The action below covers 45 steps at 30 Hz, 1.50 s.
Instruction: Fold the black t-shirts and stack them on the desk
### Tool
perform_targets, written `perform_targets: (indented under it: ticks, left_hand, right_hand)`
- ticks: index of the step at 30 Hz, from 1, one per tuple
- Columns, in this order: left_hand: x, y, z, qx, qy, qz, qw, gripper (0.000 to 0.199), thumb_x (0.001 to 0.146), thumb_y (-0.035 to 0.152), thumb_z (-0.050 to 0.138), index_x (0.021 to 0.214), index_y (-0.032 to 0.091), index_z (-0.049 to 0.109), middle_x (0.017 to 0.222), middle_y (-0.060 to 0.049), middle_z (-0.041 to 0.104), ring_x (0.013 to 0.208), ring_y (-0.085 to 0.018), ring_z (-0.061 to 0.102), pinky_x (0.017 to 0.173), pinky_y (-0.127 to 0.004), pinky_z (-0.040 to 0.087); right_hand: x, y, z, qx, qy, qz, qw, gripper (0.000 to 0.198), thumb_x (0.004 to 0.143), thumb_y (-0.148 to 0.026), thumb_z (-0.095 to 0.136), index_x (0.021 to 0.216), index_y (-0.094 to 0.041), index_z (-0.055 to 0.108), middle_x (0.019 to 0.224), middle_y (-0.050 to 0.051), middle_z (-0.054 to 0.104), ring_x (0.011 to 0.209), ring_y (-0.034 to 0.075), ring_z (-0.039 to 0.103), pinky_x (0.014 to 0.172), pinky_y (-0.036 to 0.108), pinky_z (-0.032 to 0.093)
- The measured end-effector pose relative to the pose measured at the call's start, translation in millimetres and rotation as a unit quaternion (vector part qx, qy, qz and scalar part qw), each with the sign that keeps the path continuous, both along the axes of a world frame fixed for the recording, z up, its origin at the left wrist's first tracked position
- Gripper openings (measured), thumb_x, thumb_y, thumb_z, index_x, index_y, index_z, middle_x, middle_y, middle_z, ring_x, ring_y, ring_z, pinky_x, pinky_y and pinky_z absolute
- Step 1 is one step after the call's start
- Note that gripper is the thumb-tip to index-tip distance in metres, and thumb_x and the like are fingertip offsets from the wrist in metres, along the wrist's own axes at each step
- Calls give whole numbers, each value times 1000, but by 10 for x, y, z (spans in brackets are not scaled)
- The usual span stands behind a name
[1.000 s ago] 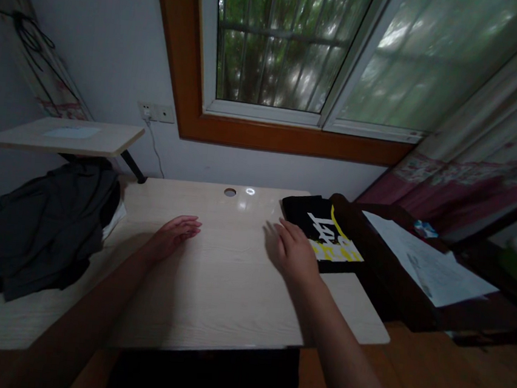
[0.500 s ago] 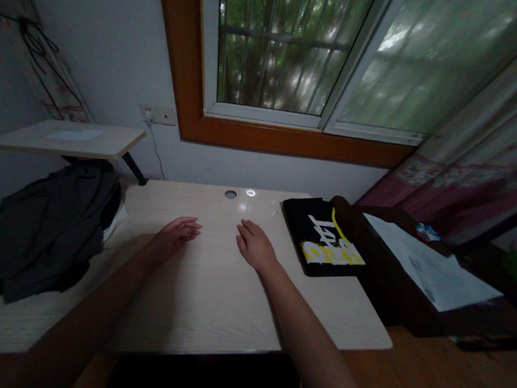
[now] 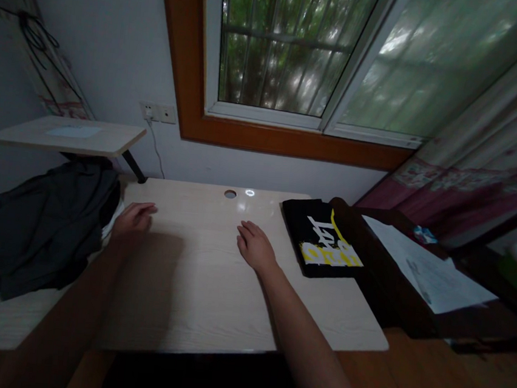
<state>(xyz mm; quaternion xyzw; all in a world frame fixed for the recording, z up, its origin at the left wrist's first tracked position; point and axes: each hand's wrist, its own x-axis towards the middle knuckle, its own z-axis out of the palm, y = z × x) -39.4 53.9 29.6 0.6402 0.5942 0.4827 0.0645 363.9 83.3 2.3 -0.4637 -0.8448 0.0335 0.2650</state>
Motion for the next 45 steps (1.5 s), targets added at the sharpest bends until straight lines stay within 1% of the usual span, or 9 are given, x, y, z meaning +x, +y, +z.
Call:
perform_targets:
  ticks: [5, 12, 17, 20, 25, 29, 32, 40, 45]
  left_hand:
    - [-203, -108, 173, 62, 97, 112, 987, 37, 85, 18, 54, 119, 17, 67, 119, -14, 67, 120, -30, 58, 111, -50, 39]
    - [-250, -343, 535, 91, 147, 188, 967, 48, 87, 16, 59, 134, 13, 53, 137, -16, 54, 135, -37, 44, 114, -62, 27]
    - [-668, -583, 730, 66, 218, 298, 927, 52, 86, 27, 68, 135, 15, 55, 145, -16, 50, 141, -43, 33, 112, -69, 26]
    - [-1013, -681, 702, 15, 225, 370, 901, 76, 80, 43, 74, 144, 10, 48, 149, -23, 45, 140, -48, 33, 111, -70, 27]
    - [-1391, -732, 592, -63, 156, 357, 919, 86, 72, 68, 73, 137, 15, 53, 138, -24, 51, 131, -52, 42, 99, -70, 35]
    - [-1421, -738, 606, -68, 149, 359, 919, 87, 71, 78, 67, 133, 16, 57, 134, -21, 52, 127, -52, 47, 95, -64, 41]
    - [-1354, -745, 648, -100, 165, 348, 917, 74, 78, 74, 62, 127, 18, 60, 126, -15, 55, 115, -45, 56, 90, -59, 47]
    - [-879, -763, 667, -34, 210, 273, 938, 42, 89, 53, 60, 116, 22, 66, 114, -11, 63, 107, -36, 60, 90, -50, 49]
    - [-295, -637, 491, -22, 183, 117, 976, 37, 85, 50, 67, 111, 25, 70, 108, -8, 67, 105, -30, 64, 90, -37, 49]
  right_hand:
    - [11, 5, -12, -1, 6, 7, 1000, 38, 99, -29, 52, 132, -20, 67, 144, 11, 61, 137, 28, 53, 118, 50, 43]
    - [27, 22, -40, 7, 14, 12, 1000, 37, 98, -28, 52, 131, -22, 68, 142, 9, 62, 137, 28, 54, 117, 51, 45]
    - [35, 33, -50, 6, 16, 21, 1000, 37, 98, -28, 52, 131, -21, 68, 142, 10, 62, 136, 28, 55, 117, 52, 45]
    - [40, 37, -61, 8, 17, 18, 1000, 37, 98, -28, 52, 131, -20, 68, 142, 11, 62, 136, 28, 54, 117, 52, 45]
    - [44, 42, -75, 8, 28, 23, 999, 37, 98, -28, 52, 131, -21, 68, 141, 11, 63, 136, 28, 55, 117, 51, 45]
    - [47, 44, -72, 8, 26, 22, 999, 37, 98, -28, 51, 131, -21, 68, 141, 11, 63, 136, 28, 55, 117, 51, 45]
    - [50, 44, -74, 9, 33, 25, 999, 37, 98, -28, 52, 131, -22, 68, 141, 10, 63, 136, 28, 55, 117, 52, 45]
    - [54, 58, -91, 7, 35, 26, 999, 37, 98, -28, 52, 131, -23, 68, 141, 10, 63, 136, 28, 55, 116, 52, 45]
    - [52, 49, -76, 2, 41, 26, 999, 38, 97, -29, 53, 131, -23, 69, 141, 11, 63, 135, 29, 55, 116, 53, 45]
